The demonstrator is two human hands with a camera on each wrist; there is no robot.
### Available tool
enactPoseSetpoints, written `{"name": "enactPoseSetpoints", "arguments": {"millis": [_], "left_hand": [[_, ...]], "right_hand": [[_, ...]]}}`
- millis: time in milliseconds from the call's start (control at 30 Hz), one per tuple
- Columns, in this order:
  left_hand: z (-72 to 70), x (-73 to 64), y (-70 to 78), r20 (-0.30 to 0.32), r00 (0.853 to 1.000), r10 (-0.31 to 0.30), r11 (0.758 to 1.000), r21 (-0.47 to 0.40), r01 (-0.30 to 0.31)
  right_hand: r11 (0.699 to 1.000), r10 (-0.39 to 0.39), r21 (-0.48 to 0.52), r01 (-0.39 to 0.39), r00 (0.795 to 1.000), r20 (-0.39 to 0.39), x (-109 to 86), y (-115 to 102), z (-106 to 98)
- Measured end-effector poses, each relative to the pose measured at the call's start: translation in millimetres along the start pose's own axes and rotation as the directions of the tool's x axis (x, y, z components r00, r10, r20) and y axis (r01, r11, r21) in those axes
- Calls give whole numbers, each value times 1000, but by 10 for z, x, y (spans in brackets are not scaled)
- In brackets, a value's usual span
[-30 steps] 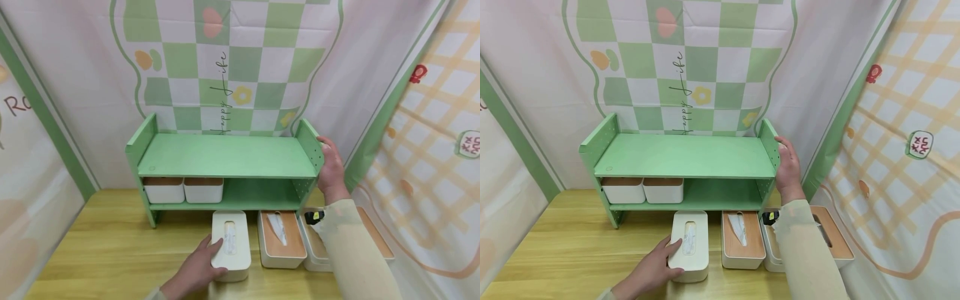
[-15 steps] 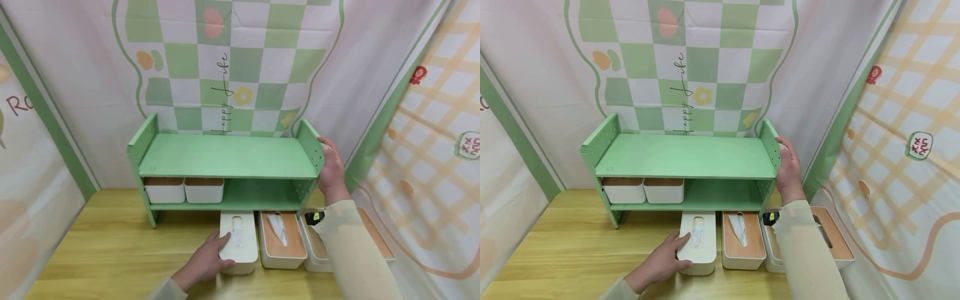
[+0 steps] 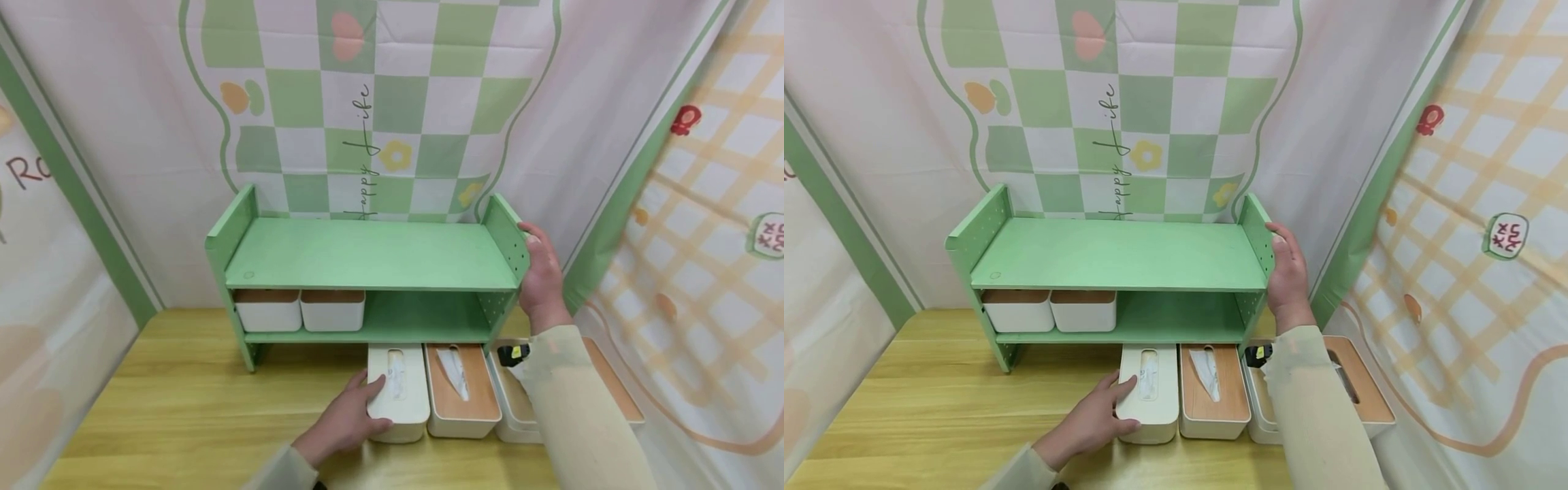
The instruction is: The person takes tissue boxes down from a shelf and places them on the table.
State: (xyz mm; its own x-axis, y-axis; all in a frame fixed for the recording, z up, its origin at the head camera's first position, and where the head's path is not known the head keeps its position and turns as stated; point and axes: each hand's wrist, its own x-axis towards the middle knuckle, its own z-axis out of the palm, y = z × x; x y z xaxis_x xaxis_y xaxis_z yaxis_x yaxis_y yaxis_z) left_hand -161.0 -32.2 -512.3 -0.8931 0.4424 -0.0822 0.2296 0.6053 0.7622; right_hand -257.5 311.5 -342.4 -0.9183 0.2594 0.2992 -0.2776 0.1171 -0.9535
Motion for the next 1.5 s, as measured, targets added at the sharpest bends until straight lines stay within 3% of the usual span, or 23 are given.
{"name": "enactPoseSetpoints", "arguments": {"millis": [367,733,1233,1500], "left_hand": [[61,18,51,3,1000,-4,1000,9,4],[92,-3,110,-1,1000,2,1000,7,-2],[90,7,87,-26,1000,-12,1000,6,13],[87,-16,104,-7,1000,-7,1000,24,7]], "right_hand": [[1000,16,-19,-16,1000,-1,27,20,-5],[999,20,38,-20,1000,8,26,11,-3],[1000,17,23,-17,1000,8,17,-12,22],[999,18,32,-19,1000,6,20,16,2]]}}
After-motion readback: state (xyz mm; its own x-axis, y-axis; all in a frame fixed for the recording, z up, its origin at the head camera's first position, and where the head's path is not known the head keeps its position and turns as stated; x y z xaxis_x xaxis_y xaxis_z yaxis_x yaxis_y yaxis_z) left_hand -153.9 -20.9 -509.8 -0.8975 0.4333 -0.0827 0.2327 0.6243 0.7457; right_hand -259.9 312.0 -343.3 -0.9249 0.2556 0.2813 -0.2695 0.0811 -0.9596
